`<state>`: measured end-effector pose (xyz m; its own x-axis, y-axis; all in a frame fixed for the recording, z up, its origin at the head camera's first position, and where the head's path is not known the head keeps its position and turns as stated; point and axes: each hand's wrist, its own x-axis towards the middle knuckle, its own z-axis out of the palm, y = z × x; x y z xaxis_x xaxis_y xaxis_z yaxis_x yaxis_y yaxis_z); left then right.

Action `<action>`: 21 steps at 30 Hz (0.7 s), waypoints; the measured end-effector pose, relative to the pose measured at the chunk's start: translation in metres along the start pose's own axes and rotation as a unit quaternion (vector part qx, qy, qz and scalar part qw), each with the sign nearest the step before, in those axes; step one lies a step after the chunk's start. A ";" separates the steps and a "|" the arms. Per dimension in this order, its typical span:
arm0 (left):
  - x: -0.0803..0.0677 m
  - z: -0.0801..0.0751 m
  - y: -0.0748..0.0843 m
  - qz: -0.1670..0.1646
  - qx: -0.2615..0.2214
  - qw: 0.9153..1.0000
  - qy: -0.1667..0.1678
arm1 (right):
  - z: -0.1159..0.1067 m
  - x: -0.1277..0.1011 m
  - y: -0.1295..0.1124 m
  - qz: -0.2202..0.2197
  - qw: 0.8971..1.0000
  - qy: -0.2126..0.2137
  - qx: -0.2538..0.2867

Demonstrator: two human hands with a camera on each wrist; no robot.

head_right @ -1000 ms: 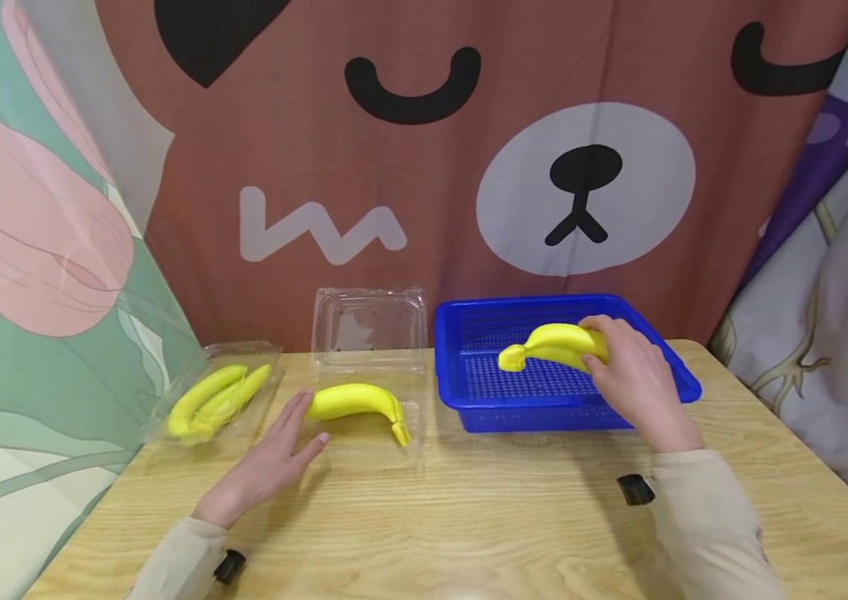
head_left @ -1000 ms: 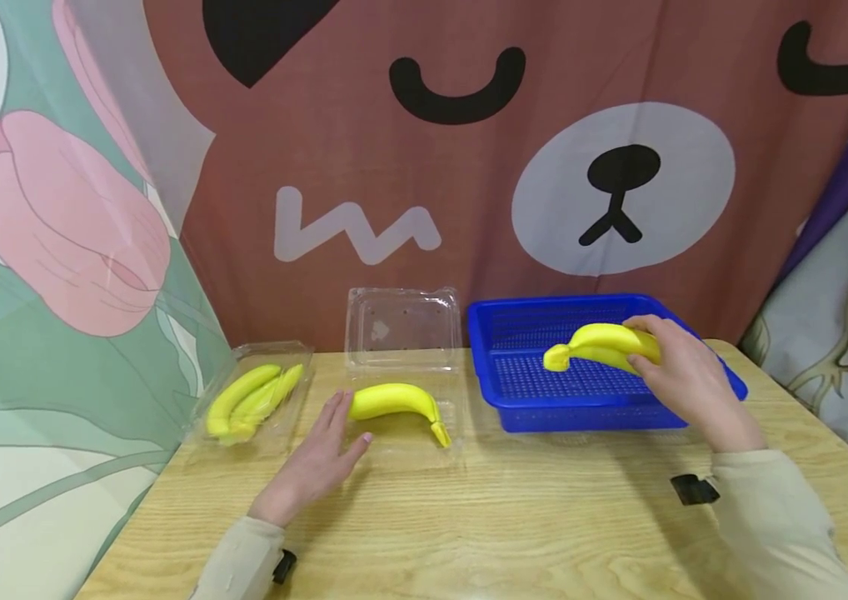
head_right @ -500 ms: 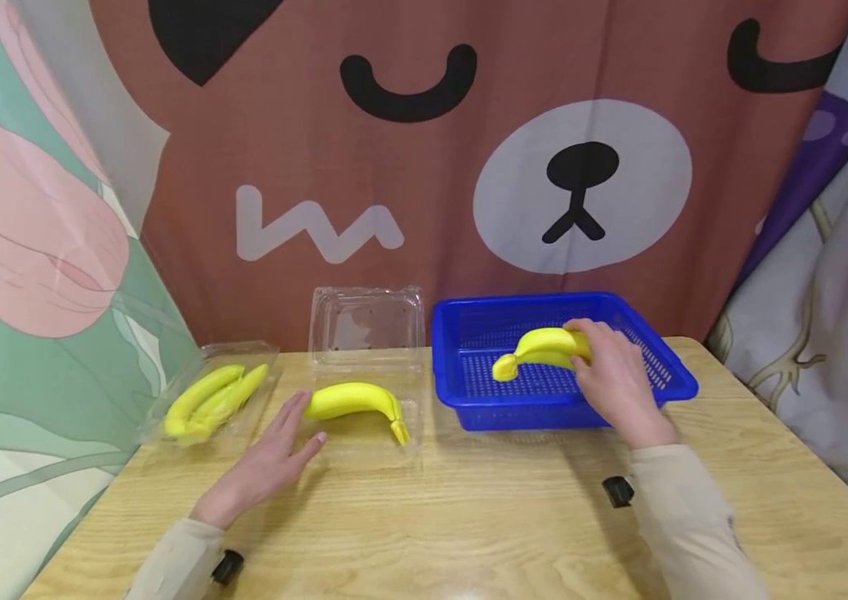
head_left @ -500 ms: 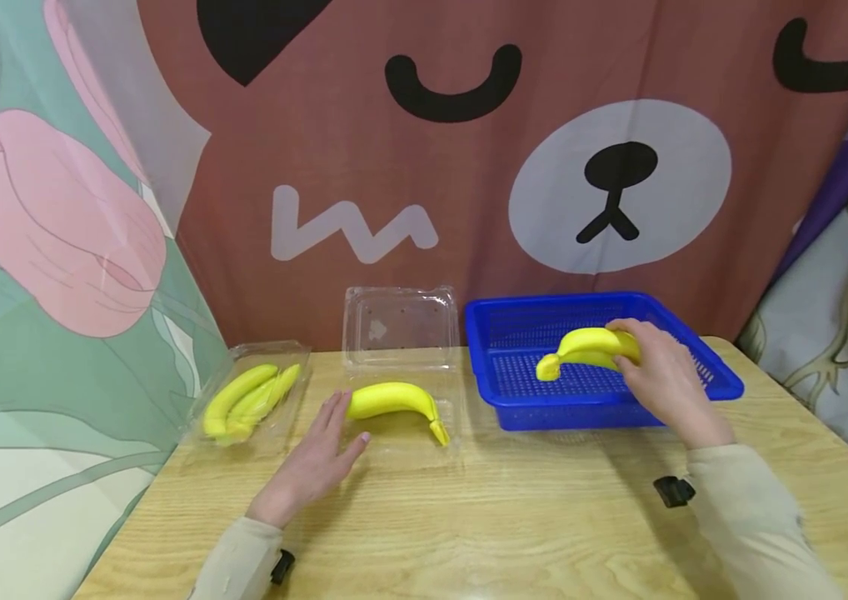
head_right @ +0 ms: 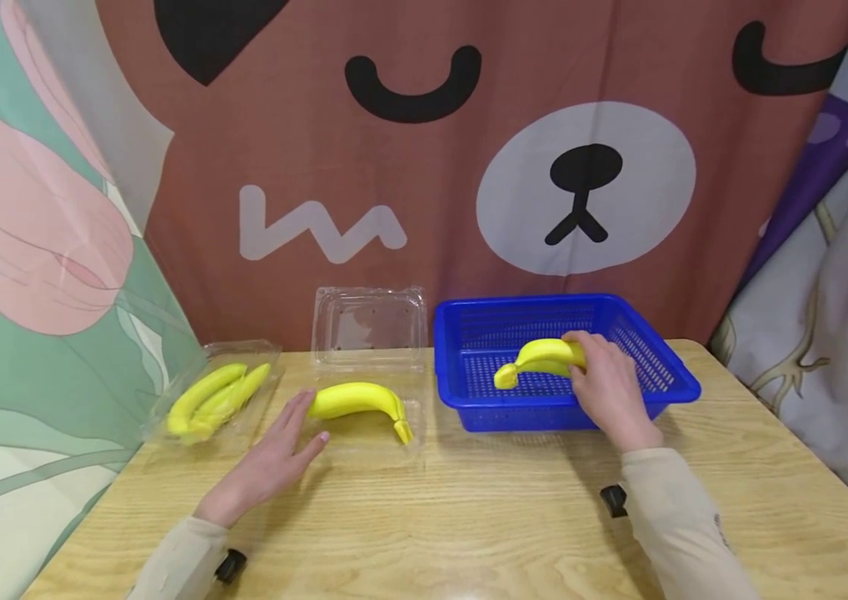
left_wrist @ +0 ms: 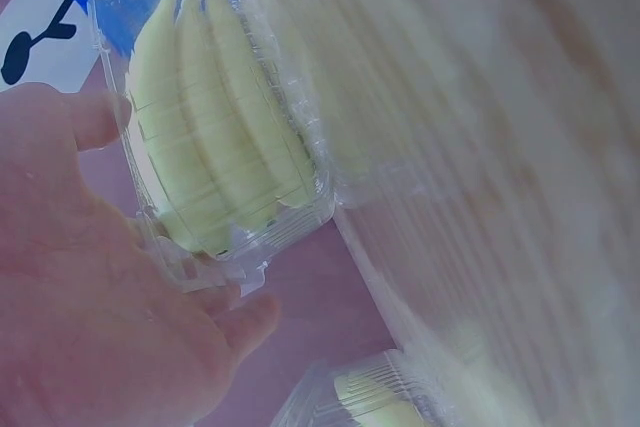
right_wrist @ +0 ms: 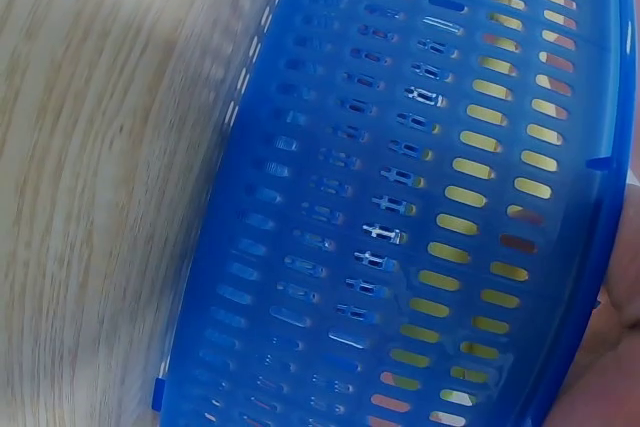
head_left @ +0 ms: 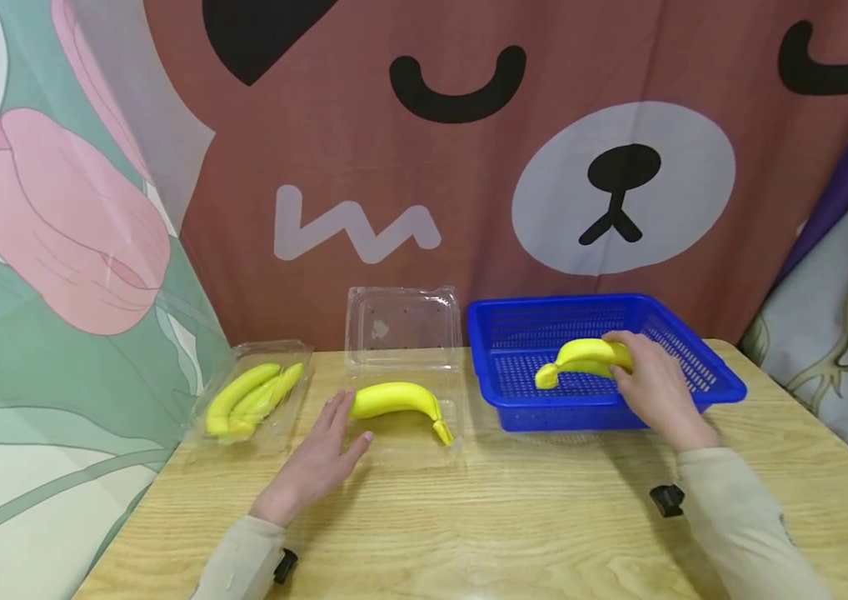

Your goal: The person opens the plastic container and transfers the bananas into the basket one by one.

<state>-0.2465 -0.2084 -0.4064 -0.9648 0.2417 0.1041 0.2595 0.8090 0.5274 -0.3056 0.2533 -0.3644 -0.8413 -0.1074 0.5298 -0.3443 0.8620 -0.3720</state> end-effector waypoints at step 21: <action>0.000 0.000 0.001 0.003 -0.006 1.000 0.001 | -0.002 0.002 0.000 0.020 0.999 -0.038 0.002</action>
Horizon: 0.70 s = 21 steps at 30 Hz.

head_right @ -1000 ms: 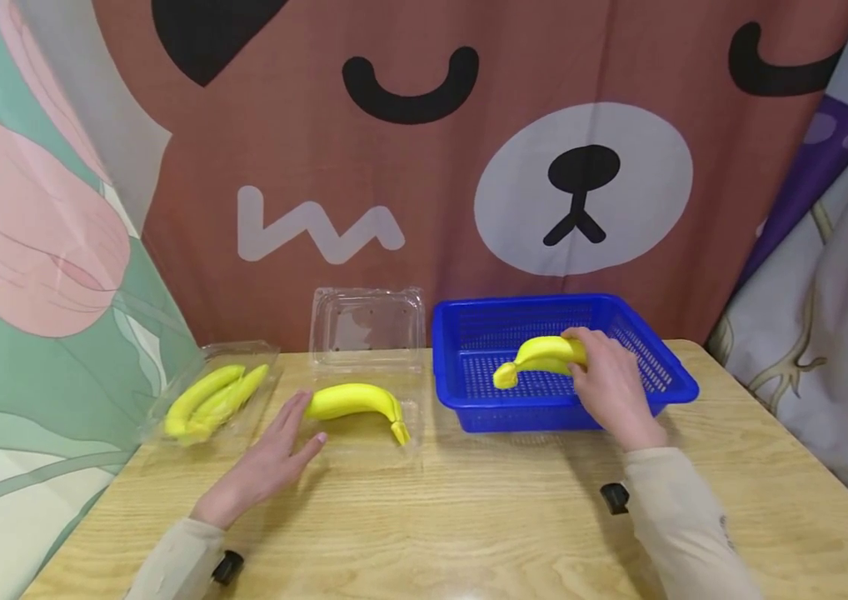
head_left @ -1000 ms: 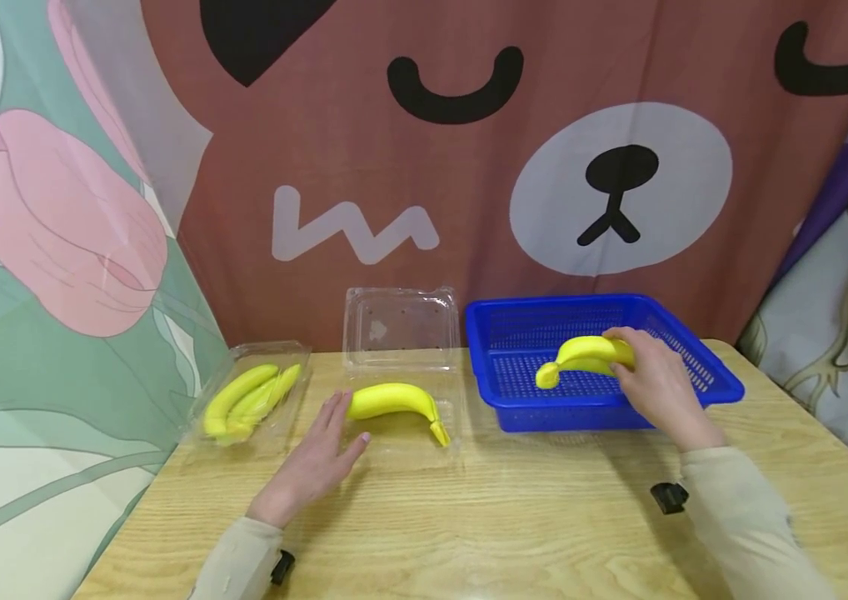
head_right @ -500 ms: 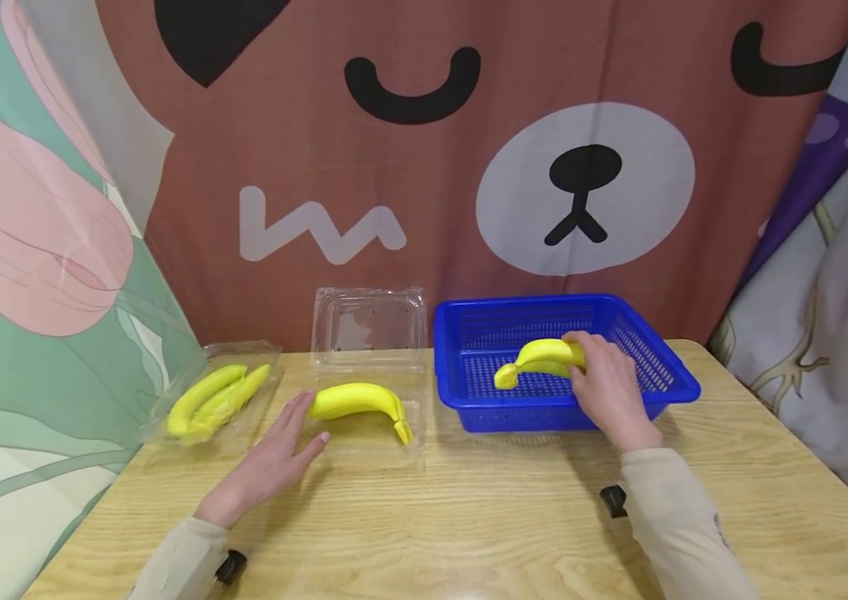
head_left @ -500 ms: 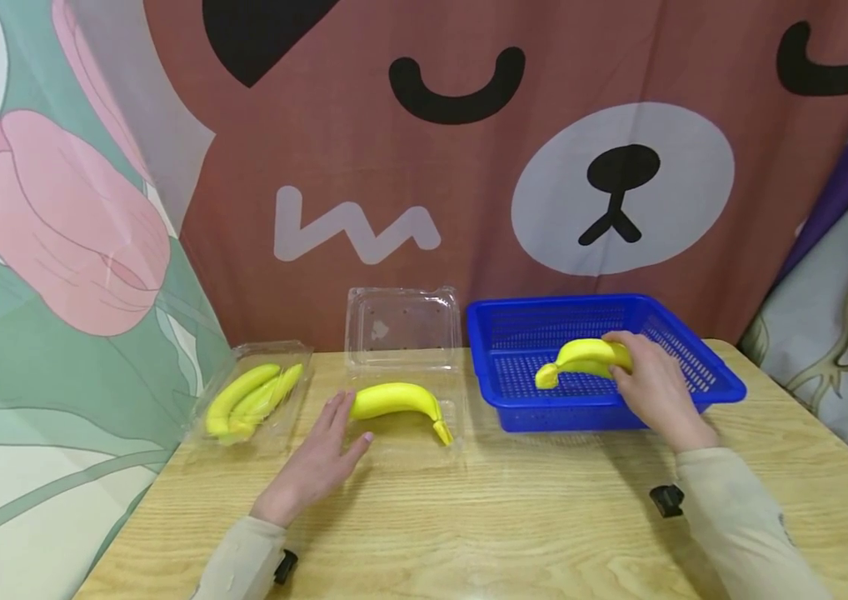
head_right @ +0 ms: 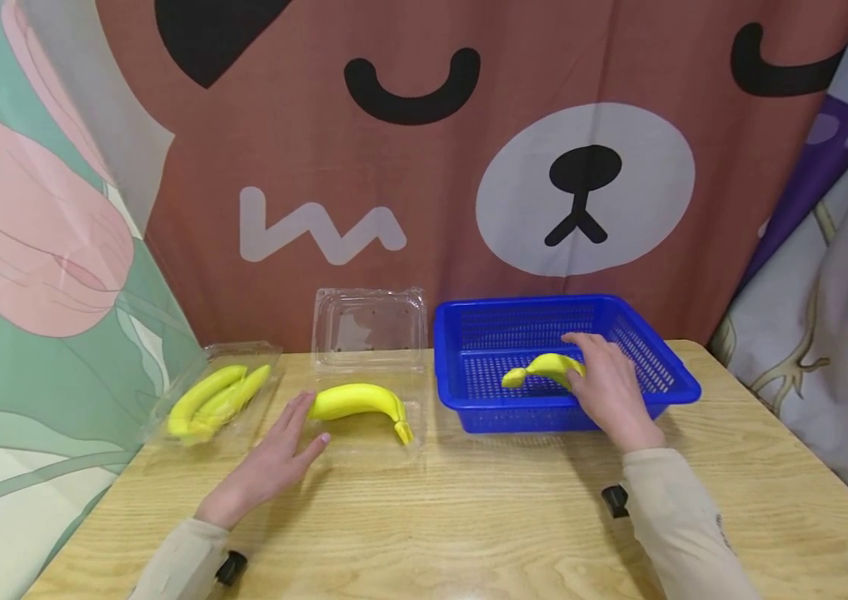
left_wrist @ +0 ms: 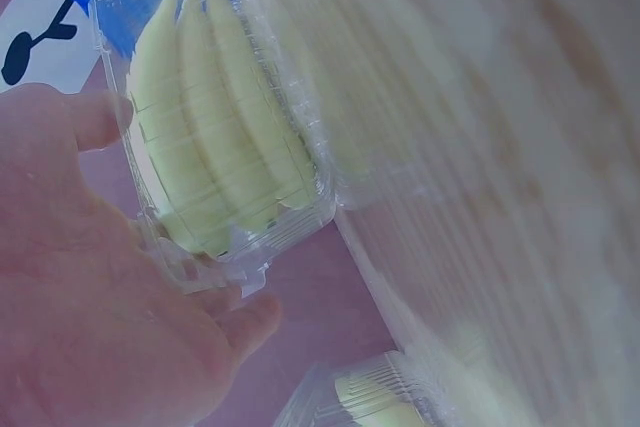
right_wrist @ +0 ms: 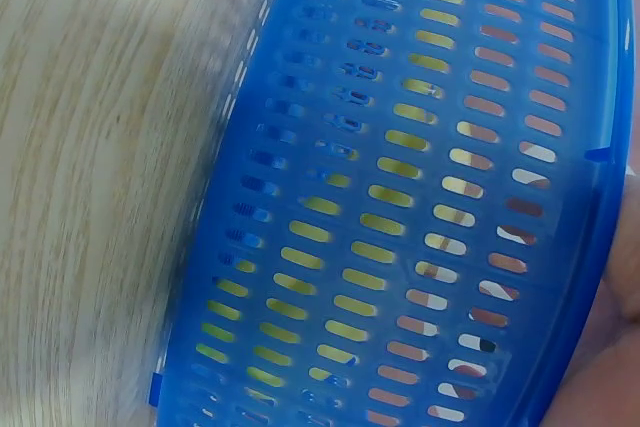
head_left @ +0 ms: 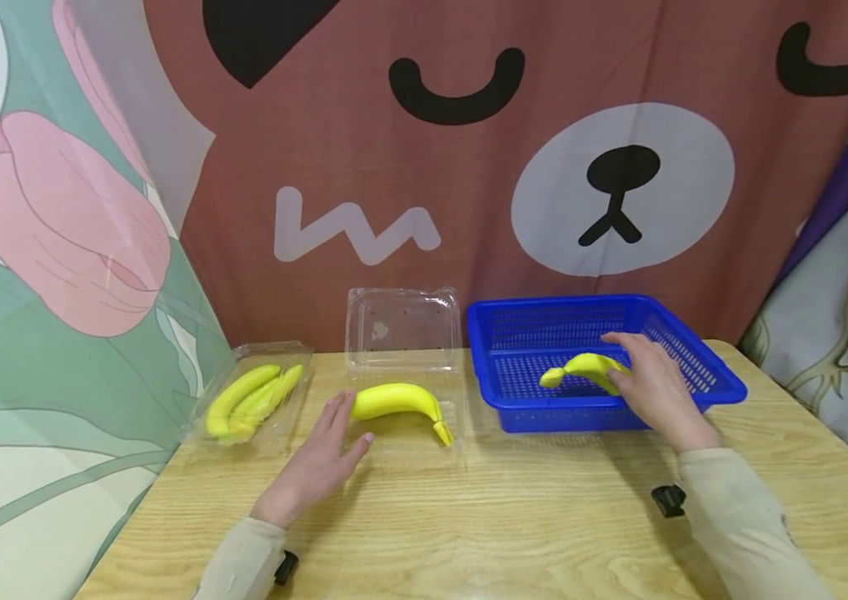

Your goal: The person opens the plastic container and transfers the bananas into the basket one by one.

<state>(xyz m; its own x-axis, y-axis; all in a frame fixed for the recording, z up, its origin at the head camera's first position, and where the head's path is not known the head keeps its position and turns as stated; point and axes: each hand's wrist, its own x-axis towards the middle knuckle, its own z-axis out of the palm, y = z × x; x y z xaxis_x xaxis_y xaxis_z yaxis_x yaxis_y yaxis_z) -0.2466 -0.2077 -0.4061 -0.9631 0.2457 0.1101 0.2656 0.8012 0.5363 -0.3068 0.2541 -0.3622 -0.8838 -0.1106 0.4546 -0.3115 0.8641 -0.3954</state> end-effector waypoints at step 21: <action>0.000 0.000 0.000 -0.001 0.007 1.000 0.000 | 0.001 0.004 -0.022 -0.020 1.000 -0.015 0.011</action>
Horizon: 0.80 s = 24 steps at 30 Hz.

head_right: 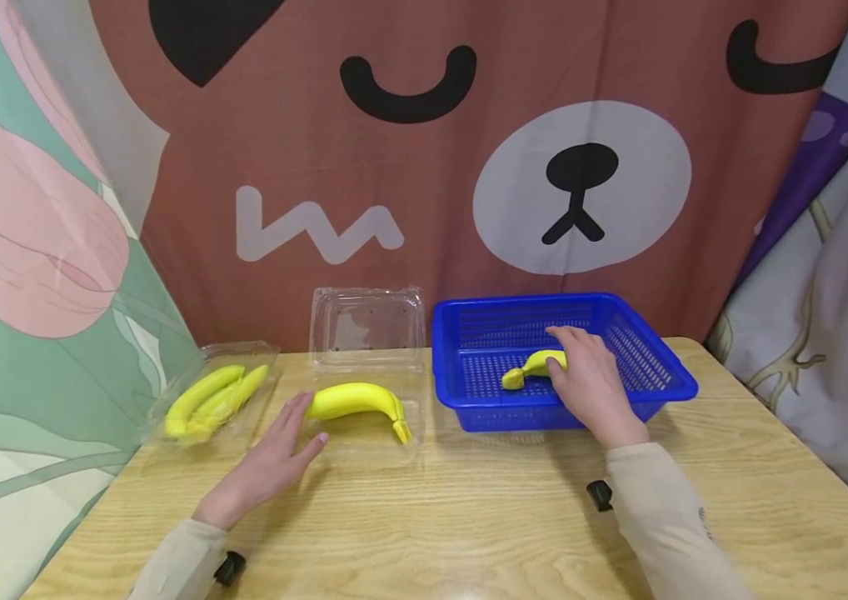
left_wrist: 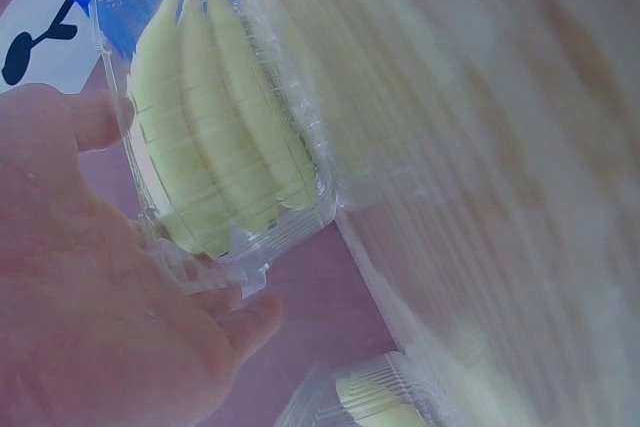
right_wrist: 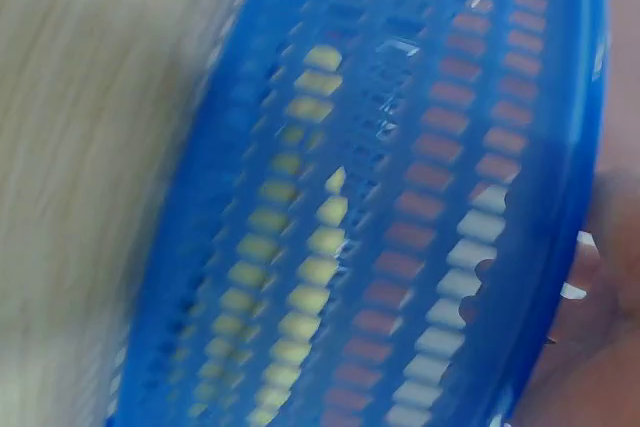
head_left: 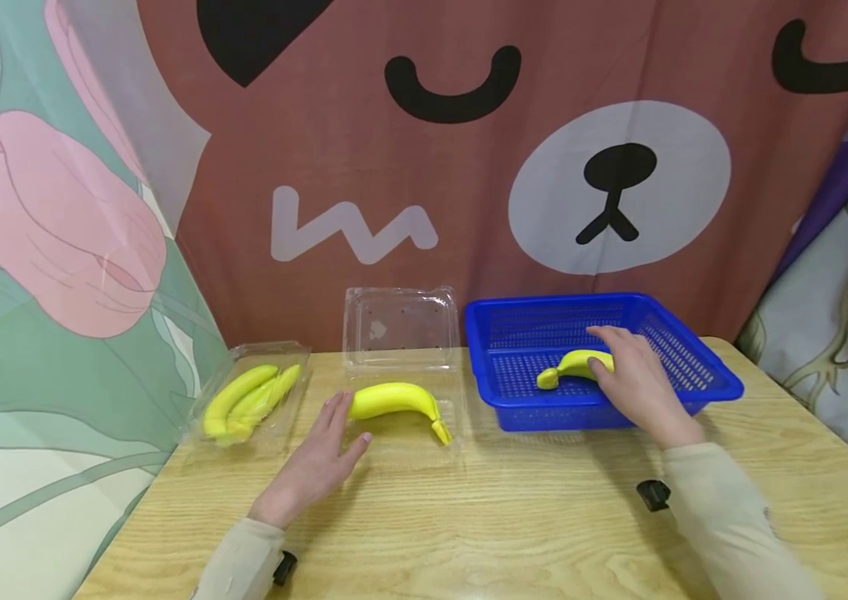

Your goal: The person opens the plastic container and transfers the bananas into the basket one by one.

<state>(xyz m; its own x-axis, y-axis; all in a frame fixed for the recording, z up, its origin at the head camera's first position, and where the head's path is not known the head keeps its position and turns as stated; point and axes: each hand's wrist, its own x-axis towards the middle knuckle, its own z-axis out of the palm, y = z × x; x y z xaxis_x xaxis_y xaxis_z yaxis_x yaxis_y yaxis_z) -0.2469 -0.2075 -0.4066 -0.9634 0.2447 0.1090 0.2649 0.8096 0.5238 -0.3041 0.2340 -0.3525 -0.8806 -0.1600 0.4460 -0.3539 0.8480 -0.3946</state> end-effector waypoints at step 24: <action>-0.001 0.000 0.001 0.004 0.002 1.000 0.001 | 0.056 0.018 -0.133 -0.125 0.992 -0.013 0.014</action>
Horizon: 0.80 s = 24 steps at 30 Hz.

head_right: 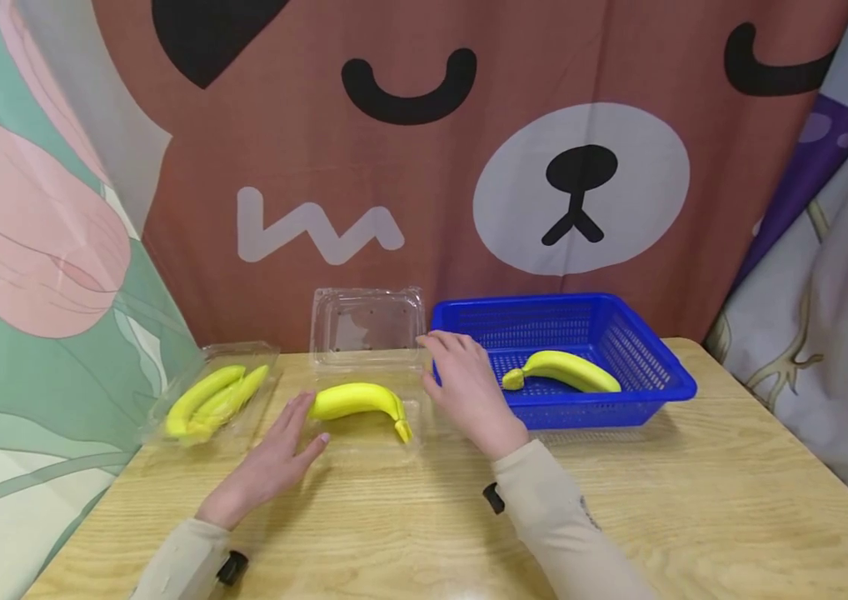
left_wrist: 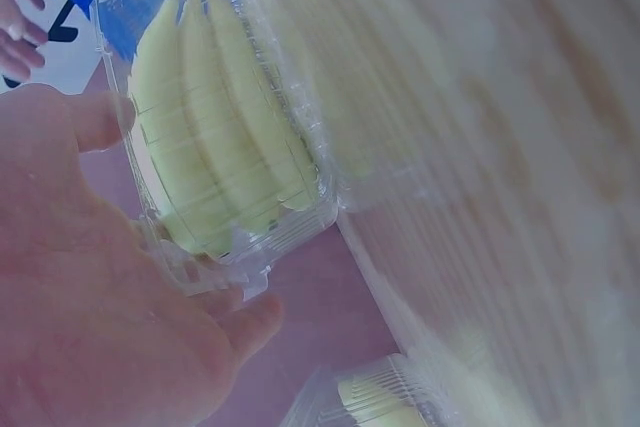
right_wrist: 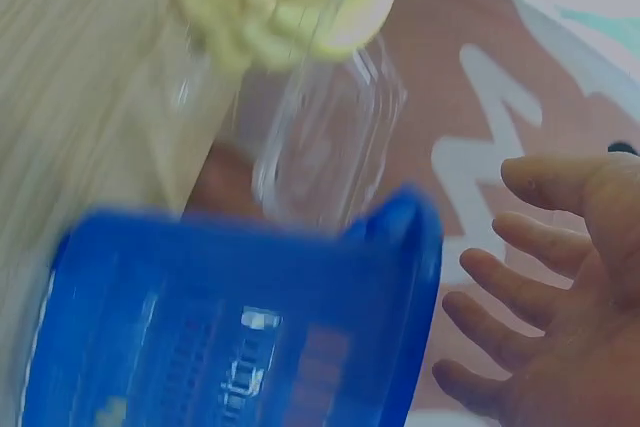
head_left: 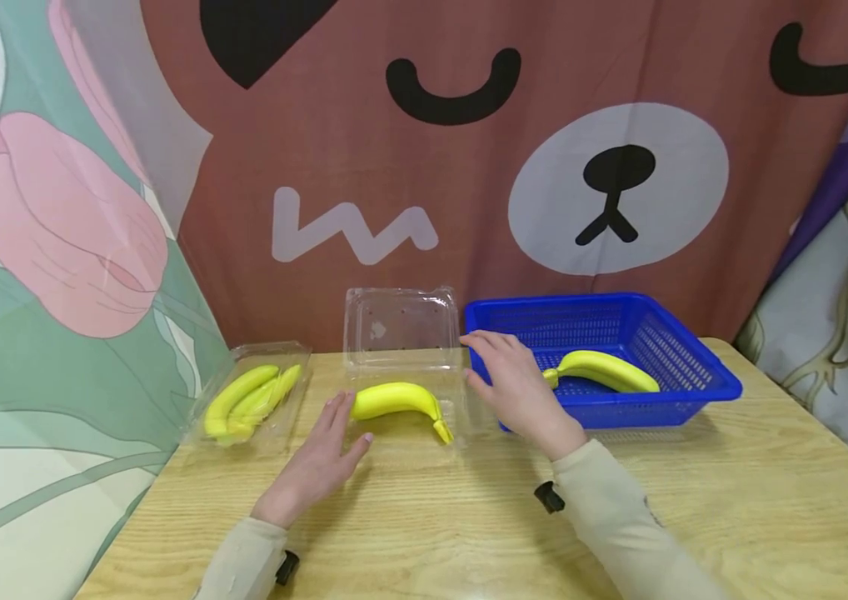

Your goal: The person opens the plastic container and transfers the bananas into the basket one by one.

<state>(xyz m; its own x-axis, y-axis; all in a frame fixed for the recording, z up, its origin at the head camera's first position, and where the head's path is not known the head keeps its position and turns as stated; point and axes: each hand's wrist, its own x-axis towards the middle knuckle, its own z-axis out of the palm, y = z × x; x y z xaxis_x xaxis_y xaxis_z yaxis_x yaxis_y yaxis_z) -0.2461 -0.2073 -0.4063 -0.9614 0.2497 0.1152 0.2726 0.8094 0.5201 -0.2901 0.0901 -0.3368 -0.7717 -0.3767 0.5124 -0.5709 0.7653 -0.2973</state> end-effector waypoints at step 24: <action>0.001 0.001 0.001 -0.002 0.002 1.000 0.007 | 0.075 0.004 -0.030 -0.014 0.991 -0.131 0.034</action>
<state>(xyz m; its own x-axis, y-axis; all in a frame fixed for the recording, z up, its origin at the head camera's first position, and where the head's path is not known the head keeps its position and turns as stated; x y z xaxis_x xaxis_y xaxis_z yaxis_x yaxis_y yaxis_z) -0.2468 -0.2058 -0.4072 -0.9630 0.2394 0.1240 0.2686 0.8123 0.5177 -0.2969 0.0260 -0.3866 -0.7963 -0.5268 0.2973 -0.6040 0.7186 -0.3447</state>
